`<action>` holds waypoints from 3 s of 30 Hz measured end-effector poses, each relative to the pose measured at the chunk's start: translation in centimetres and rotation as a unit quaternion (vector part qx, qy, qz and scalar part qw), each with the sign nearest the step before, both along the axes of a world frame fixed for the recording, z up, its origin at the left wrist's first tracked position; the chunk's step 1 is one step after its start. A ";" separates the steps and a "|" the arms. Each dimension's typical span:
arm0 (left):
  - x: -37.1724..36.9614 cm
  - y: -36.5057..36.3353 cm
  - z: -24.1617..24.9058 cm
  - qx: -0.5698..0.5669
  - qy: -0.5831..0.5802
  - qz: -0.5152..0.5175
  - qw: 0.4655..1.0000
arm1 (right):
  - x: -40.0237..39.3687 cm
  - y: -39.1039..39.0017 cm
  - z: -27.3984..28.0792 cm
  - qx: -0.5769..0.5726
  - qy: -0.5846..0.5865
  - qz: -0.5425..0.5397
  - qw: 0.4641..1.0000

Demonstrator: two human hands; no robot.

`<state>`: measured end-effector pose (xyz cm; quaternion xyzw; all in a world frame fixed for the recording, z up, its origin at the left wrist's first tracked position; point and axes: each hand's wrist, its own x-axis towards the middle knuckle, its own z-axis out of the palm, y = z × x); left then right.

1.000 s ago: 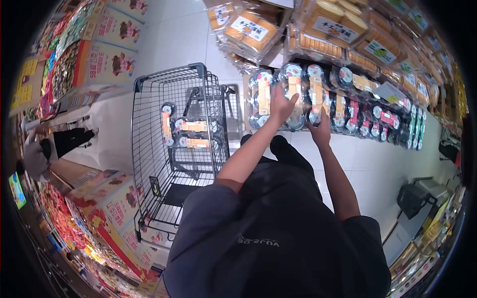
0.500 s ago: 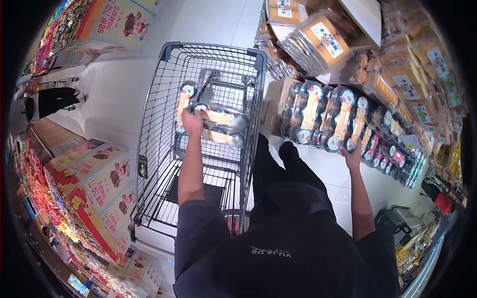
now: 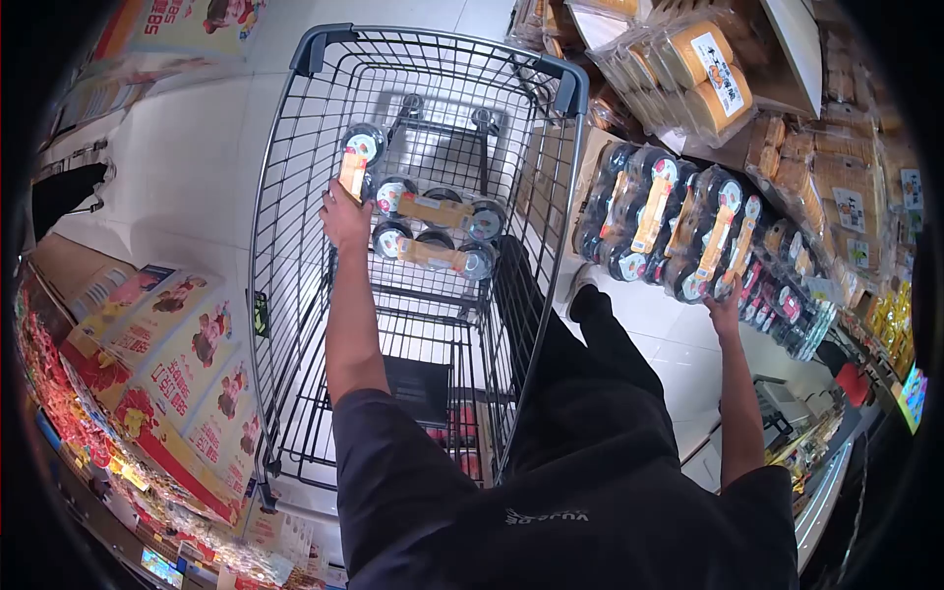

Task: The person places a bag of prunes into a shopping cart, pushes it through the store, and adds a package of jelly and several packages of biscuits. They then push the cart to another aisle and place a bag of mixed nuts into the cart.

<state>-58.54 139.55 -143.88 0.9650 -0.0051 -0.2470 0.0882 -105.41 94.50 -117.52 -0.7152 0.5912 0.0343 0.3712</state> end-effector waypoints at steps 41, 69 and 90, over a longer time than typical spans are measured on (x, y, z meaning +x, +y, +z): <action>-7.4 3.2 8.0 -0.216 -0.078 0.009 0.973 | -1.7 0.0 -1.9 -0.175 0.021 0.150 0.973; -26.0 -26.1 33.1 -0.425 -0.003 -0.080 0.902 | -0.5 3.7 -0.2 -0.177 -0.038 0.030 0.983; -24.2 -26.1 29.9 -0.390 -0.137 -0.253 0.875 | -0.4 3.3 0.7 -0.151 -0.016 0.030 0.988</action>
